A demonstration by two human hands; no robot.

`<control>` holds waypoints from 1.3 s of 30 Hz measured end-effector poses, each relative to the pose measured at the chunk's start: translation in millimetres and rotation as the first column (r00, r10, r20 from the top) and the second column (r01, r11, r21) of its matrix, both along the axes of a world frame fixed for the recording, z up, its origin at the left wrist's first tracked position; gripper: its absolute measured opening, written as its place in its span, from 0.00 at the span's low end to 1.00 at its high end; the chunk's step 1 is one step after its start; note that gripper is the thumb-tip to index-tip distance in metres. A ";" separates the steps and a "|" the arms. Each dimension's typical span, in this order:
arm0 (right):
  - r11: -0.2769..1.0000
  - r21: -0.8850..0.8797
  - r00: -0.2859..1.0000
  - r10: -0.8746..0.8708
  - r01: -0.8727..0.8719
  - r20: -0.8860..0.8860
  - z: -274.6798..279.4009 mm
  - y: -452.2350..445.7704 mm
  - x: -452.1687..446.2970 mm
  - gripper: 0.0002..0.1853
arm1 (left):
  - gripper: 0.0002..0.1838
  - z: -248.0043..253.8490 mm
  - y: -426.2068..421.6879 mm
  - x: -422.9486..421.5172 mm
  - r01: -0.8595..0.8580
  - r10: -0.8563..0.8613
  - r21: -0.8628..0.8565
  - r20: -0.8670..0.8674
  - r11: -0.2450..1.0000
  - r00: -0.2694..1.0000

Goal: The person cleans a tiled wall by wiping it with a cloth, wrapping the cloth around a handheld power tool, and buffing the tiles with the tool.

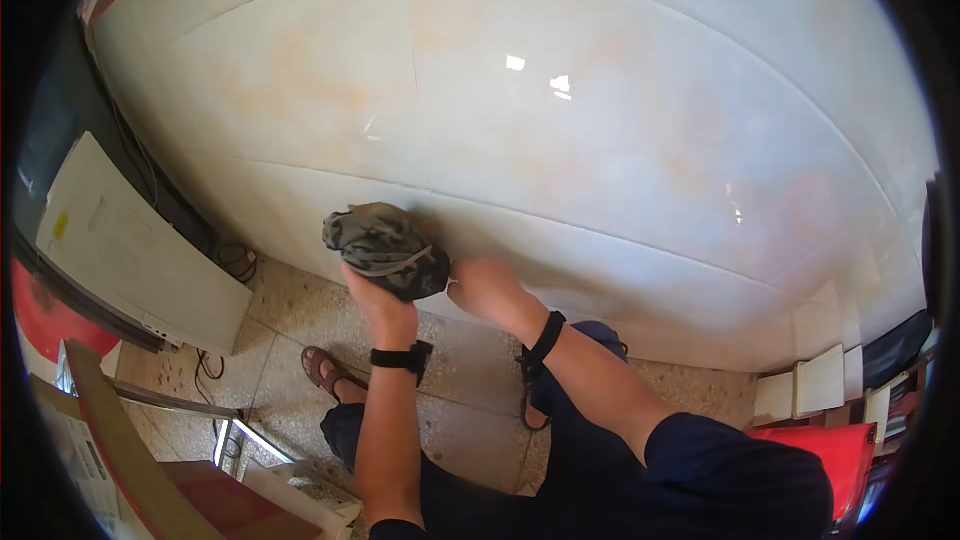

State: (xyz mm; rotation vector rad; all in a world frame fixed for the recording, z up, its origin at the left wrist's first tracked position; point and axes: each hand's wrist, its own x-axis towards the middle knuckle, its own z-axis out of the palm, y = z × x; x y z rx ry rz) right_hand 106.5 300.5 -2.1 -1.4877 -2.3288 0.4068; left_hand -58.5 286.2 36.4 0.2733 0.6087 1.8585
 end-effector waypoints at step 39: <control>0.982 0.164 0.966 0.132 -0.096 -0.224 -21.8 -14.9 43.0 0.34 | 0.34 78.9 18.9 125.1 -0.057 0.622 0.636 -0.767 0.770 -0.155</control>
